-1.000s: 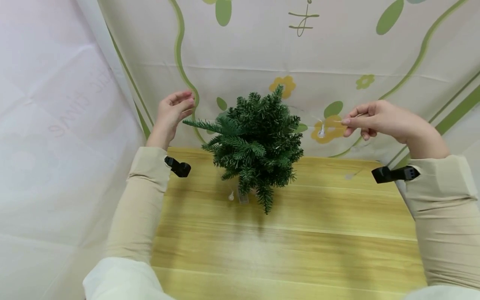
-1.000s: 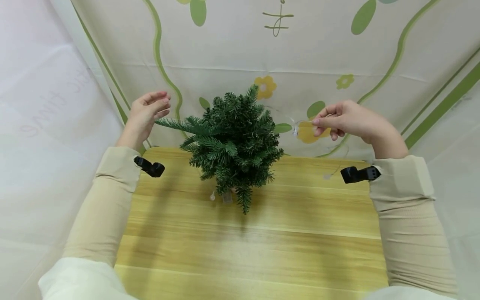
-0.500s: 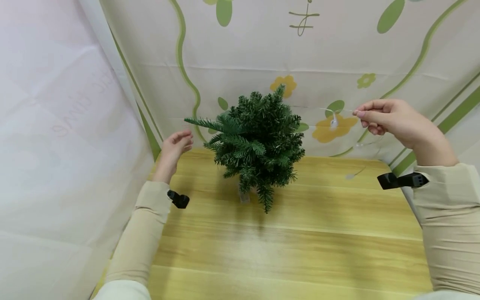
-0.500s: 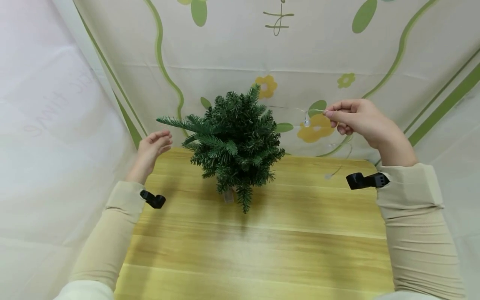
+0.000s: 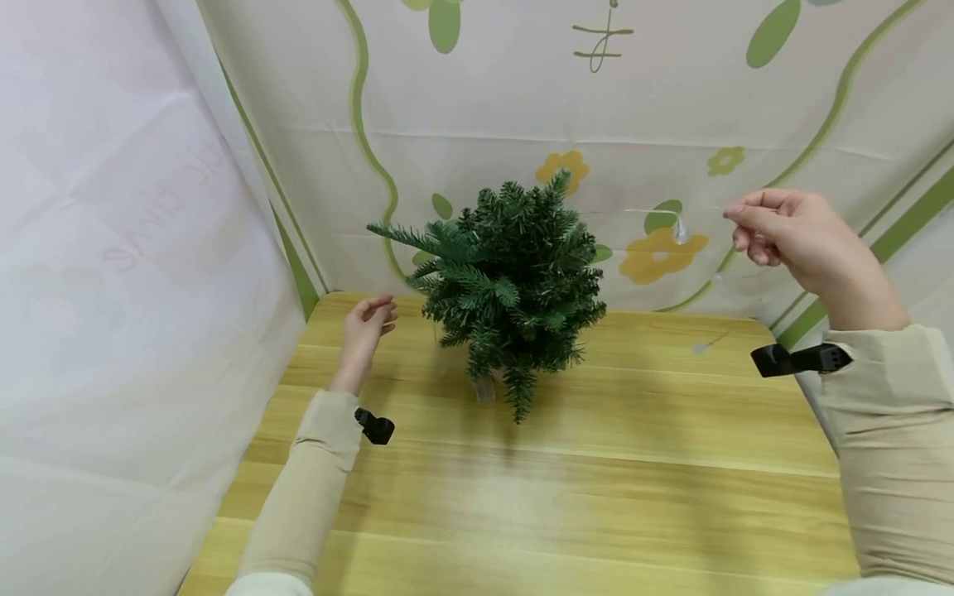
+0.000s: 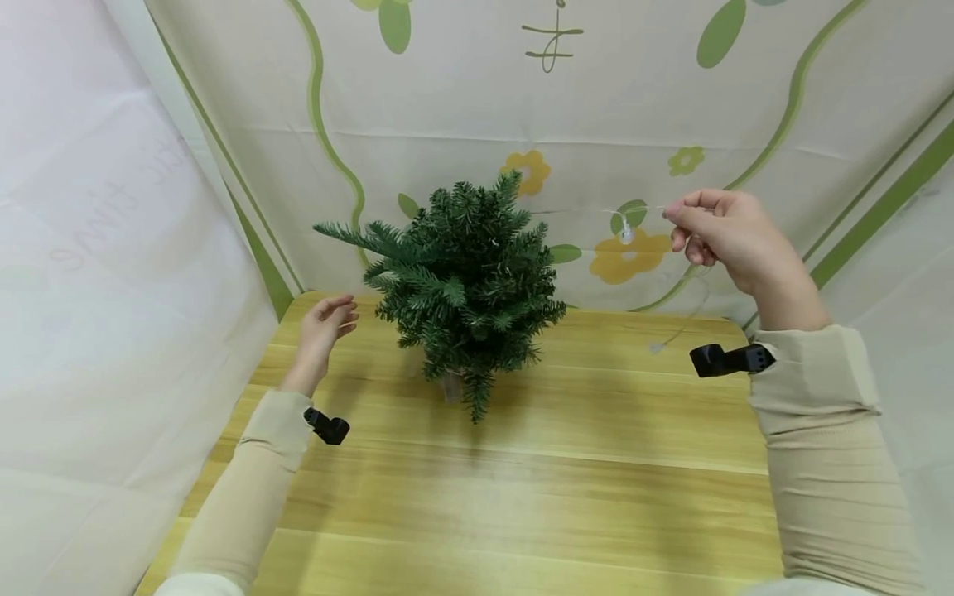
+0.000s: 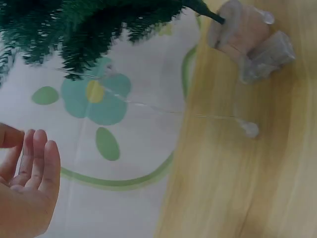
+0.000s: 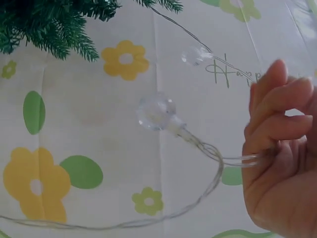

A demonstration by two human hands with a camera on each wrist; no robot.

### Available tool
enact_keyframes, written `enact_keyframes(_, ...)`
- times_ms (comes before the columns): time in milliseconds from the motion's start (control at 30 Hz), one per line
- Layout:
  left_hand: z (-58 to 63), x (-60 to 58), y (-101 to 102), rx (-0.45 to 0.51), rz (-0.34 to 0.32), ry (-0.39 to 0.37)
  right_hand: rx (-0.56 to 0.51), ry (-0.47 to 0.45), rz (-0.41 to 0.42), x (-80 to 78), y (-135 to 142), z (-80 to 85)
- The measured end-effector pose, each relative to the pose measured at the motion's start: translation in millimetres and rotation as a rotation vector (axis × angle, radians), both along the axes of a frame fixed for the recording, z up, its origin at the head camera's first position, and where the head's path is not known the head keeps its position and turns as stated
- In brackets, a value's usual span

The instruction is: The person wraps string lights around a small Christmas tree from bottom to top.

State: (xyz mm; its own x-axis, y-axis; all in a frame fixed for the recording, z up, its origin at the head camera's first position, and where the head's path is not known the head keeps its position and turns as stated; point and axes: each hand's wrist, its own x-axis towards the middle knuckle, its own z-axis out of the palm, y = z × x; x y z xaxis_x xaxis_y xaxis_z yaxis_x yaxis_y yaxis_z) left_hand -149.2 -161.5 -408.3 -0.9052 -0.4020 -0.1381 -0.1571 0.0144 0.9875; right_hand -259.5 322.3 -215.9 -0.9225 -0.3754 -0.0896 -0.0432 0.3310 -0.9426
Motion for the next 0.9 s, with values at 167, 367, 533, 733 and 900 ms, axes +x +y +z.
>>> enact_keyframes(167, 13.8, 13.0, -4.2, 0.073, 0.086, 0.063, 0.339, 0.098, 0.105, 9.9, 3.8, 2.6)
enact_keyframes(367, 45.1, 27.4, 2.2, 0.126, 0.131, 0.191, 0.401, 0.161, 0.196, 25.8, -1.6, -1.7)
enact_keyframes(533, 74.3, 36.6, 24.4, 0.149, 0.068, 0.32, 0.355, 0.186, 0.259, 37.3, -15.7, -6.4)
enact_keyframes(733, 99.7, 47.1, 61.2, 0.129, -0.07, 0.372, 0.207, 0.2, 0.332, 47.0, -33.6, -12.1)
enact_keyframes(900, 109.4, 51.7, 88.5, 0.035, -0.199, 0.375, -0.016, 0.196, 0.407, 49.5, -43.5, -18.6)
